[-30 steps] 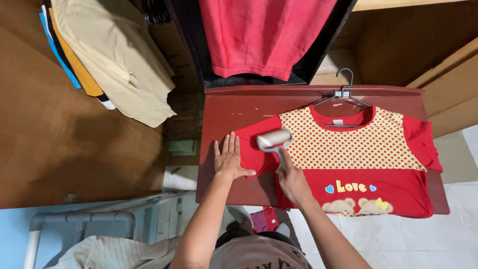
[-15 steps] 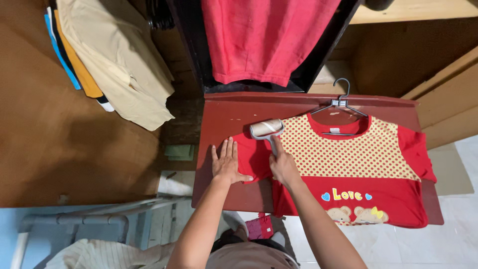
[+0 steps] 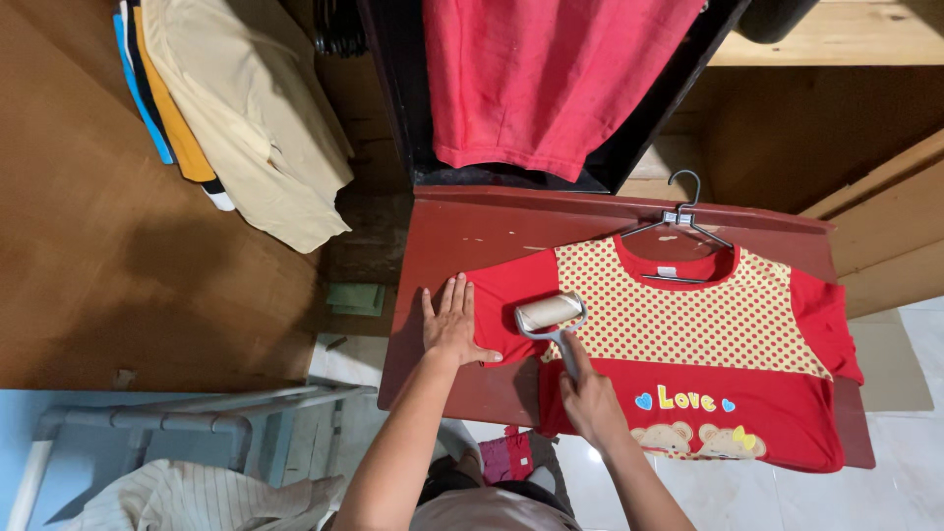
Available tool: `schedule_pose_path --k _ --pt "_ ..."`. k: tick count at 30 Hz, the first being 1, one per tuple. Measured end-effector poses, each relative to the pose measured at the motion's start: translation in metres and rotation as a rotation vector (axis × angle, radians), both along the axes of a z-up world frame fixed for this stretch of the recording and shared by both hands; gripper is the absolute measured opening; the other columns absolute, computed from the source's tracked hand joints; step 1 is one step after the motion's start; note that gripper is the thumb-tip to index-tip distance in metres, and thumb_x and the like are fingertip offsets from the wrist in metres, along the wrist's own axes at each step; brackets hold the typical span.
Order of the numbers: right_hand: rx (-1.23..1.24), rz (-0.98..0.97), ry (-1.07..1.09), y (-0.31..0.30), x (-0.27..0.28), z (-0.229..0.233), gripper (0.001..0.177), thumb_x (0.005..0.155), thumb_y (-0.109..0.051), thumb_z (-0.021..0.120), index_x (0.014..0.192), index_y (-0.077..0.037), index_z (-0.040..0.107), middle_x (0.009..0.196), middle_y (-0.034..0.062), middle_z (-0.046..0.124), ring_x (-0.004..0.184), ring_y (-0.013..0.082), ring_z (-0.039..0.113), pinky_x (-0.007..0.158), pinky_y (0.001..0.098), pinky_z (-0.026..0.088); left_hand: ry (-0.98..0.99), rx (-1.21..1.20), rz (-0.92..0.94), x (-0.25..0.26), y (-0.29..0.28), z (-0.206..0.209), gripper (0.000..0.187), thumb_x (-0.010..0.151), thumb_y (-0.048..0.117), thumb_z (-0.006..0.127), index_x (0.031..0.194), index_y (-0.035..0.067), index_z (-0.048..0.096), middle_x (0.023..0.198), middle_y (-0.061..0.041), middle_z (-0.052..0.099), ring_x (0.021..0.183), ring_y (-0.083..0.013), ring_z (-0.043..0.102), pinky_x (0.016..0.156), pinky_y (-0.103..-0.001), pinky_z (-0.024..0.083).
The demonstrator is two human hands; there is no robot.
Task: The person uses a lint roller to remove lint from a beige long-sleeved shirt and a red short-sleeved shirt. They roll the lint roller over the shirts, hang the beige shirt in a wardrobe, and continue rolling the red shirt.
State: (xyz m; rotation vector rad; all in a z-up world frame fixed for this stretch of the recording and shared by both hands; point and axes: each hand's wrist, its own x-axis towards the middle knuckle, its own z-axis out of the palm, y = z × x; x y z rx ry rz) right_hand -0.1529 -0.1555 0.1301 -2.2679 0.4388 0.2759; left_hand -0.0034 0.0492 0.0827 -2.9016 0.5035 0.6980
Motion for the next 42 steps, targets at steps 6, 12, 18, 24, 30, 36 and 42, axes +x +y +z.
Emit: schedule_pose_path --k 6,12,18,24,30,36,42 --pt "-0.015 0.059 -0.087 0.003 0.047 -0.015 0.07 0.092 -0.013 0.049 0.158 -0.021 0.025 0.082 0.0326 0.069 0.076 0.0493 0.072 0.081 0.0577 0.057 0.028 0.029 0.002 0.003 -0.002 0.002 0.159 0.054 0.089 0.077 0.164 0.006 -0.004 0.173 -0.009 -0.009 0.159 -0.022 -0.008 0.124 -0.062 -0.004" --pt "-0.114 0.071 -0.183 0.004 0.095 -0.028 0.068 0.094 -0.013 0.053 0.157 -0.016 0.029 0.08 0.036 0.067 0.078 0.0507 0.069 0.084 0.0591 0.052 0.013 0.016 0.021 0.0 -0.003 0.002 0.156 0.055 0.087 0.077 0.164 0.008 -0.002 0.174 -0.007 -0.007 0.159 -0.0207 -0.007 0.124 -0.063 -0.005" --pt "-0.043 0.082 -0.158 0.0 0.067 -0.025 0.07 0.092 -0.013 0.052 0.157 -0.016 0.028 0.081 0.0319 0.069 0.076 0.0468 0.072 0.081 0.0564 0.055 -0.004 -0.009 0.017 -0.001 -0.001 0.002 0.155 0.055 0.086 0.077 0.164 0.008 0.0 0.174 -0.007 -0.006 0.16 -0.0197 -0.006 0.124 -0.063 -0.005" --pt "0.028 0.037 -0.078 -0.007 0.005 0.0 0.066 0.093 -0.016 0.053 0.156 -0.025 0.034 0.086 0.0307 0.071 0.081 0.044 0.073 0.076 0.0569 0.051 -0.06 -0.101 0.006 -0.008 0.01 -0.008 0.151 0.057 0.089 0.073 0.164 0.007 0.004 0.173 -0.008 -0.003 0.159 -0.0196 -0.003 0.123 -0.063 -0.007" --pt "0.116 0.13 -0.093 -0.006 -0.014 0.019 0.063 0.092 -0.019 0.052 0.153 -0.026 0.036 0.095 0.027 0.074 0.082 0.042 0.075 0.076 0.054 0.051 -0.128 -0.109 -0.073 -0.007 0.028 -0.012 0.145 0.058 0.088 0.071 0.163 0.009 0.009 0.173 -0.004 0.004 0.159 -0.0156 0.002 0.123 -0.065 -0.008" --pt "0.073 0.197 -0.021 0.028 0.008 0.016 0.063 0.095 -0.022 0.054 0.155 -0.029 0.036 0.082 0.0303 0.072 0.083 0.0444 0.074 0.08 0.0537 0.053 -0.091 -0.06 -0.029 -0.006 0.03 -0.006 0.147 0.058 0.086 0.074 0.164 0.009 0.007 0.173 -0.003 0.003 0.158 -0.0153 0.001 0.121 -0.066 -0.009" --pt "-0.028 0.204 -0.013 0.047 0.06 0.006 0.066 0.095 -0.023 0.054 0.157 -0.03 0.034 0.076 0.0322 0.069 0.078 0.0486 0.072 0.078 0.0558 0.056 -0.041 -0.022 0.019 -0.007 0.028 0.0 0.149 0.057 0.086 0.075 0.163 0.006 0.008 0.174 -0.004 -0.002 0.158 -0.0164 -0.004 0.12 -0.067 -0.009"
